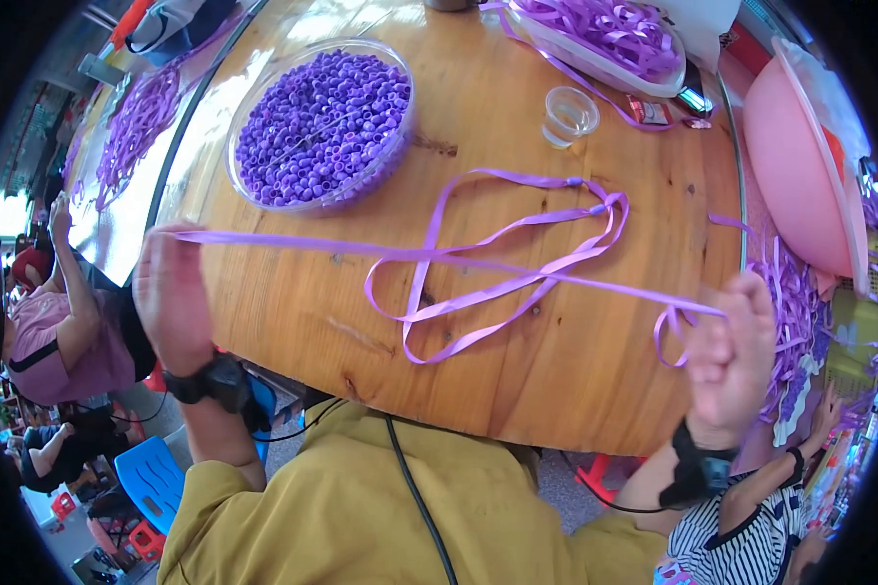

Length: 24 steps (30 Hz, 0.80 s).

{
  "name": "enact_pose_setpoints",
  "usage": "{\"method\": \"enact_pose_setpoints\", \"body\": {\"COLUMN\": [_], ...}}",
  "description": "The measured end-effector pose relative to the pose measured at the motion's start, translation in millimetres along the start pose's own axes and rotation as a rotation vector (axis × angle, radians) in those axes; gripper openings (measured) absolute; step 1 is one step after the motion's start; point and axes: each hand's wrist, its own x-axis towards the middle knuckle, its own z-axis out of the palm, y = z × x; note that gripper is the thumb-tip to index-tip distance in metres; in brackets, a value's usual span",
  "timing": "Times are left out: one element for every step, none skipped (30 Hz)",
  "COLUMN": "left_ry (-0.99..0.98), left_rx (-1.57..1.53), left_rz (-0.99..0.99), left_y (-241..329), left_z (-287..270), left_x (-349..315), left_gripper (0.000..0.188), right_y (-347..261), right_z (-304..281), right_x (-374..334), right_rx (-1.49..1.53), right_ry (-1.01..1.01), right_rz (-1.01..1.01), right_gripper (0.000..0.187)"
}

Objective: Braid or tie long purple ribbons into knots and patterns at a workshop table.

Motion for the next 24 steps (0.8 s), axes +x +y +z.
{"method": "enact_pose_setpoints", "body": {"left_ry": [0.062, 0.123, 0.177, 0.179, 0.207, 0.235, 0.234, 0.168, 0.099, 0.095, 0.059, 0.022, 0.021, 0.053, 0.086, 0.085, 0.106, 0.126, 0.124, 0.135, 0.145, 0.138, 0.098, 0.057], "left_rx": [-0.067, -0.099, -0.141, -0.140, -0.137, -0.134, -0.135, -0.334, -0.530, -0.531, -0.628, -0.724, -0.725, -0.757, -0.788, -0.790, -0.763, -0.737, -0.736, -0.826, -0.915, -0.915, -0.966, -1.015], "left_rz": [0.030, 0.045, 0.056, 0.055, 0.079, 0.103, 0.104, 0.016, -0.072, -0.069, -0.098, -0.128, -0.125, -0.136, -0.148, -0.149, -0.171, -0.194, -0.195, -0.226, -0.259, -0.261, -0.313, -0.367], "left_y": [-3, -1, -1, -2, -5, -7, -8, -8, -8, -7, -8, -8, -8, -8, -8, -7, -6, -5, -6, -8, -10, -10, -10, -10], "left_z": [-23, -49, -67, -73, -77, -79, -79, -78, -78, -76, -73, -71, -72, -74, -75, -76, -78, -80, -83, -86, -90, -92, -94, -96], "left_x": [9, 17, 24, 25, 25, 25, 26, 29, 31, 31, 30, 29, 29, 28, 27, 27, 26, 25, 25, 25, 26, 27, 27, 28], "left_gripper": [0.018, 0.019, 0.020, 0.020, 0.020, 0.020, 0.020, 0.020, 0.021, 0.021, 0.021, 0.022, 0.022, 0.022, 0.023, 0.023, 0.022, 0.022, 0.022, 0.021, 0.020, 0.020, 0.018, 0.017], "right_y": [-6, -10, -13, -15, -13, -10, -6, -3, 0, 3, 5, 7, 7, 7, 7, 6, 4, 3, 3, 2, 2, 5, 8, 11], "right_z": [-29, -56, -80, -102, -106, -109, -110, -106, -101, -96, -90, -86, -83, -82, -79, -75, -68, -62, -59, -57, -55, -56, -57, -59], "right_x": [0, 0, -1, 0, 0, -1, 0, 3, 5, 4, 4, 3, 1, -1, -4, -8, -11, -14, -16, -17, -17, -16, -15, -15], "right_rx": [0.030, 0.060, 0.055, 0.079, 0.102, 0.159, 0.158, 0.245, 0.332, 0.334, 0.433, 0.531, 0.532, 0.616, 0.700, 0.699, 0.752, 0.805, 0.807, 0.693, 0.578, 0.580, 0.459, 0.337], "right_ry": [0.076, 0.151, 0.154, 0.173, 0.194, 0.116, 0.117, 0.055, -0.007, -0.007, -0.036, -0.066, -0.068, -0.076, -0.085, -0.084, -0.060, -0.035, -0.033, 0.047, 0.128, 0.133, 0.069, 0.008], "right_rz": [-0.058, -0.115, -0.115, -0.141, -0.169, -0.126, -0.127, -0.119, -0.110, -0.115, -0.100, -0.083, -0.086, -0.095, -0.103, -0.104, -0.126, -0.148, -0.148, -0.195, -0.242, -0.246, -0.303, -0.357], "right_gripper": [0.015, 0.020, 0.020, 0.024, 0.027, 0.025, 0.025, 0.024, 0.023, 0.023, 0.023, 0.022, 0.022, 0.021, 0.021, 0.021, 0.021, 0.020, 0.020, 0.019, 0.018, 0.018, 0.017, 0.018]}}
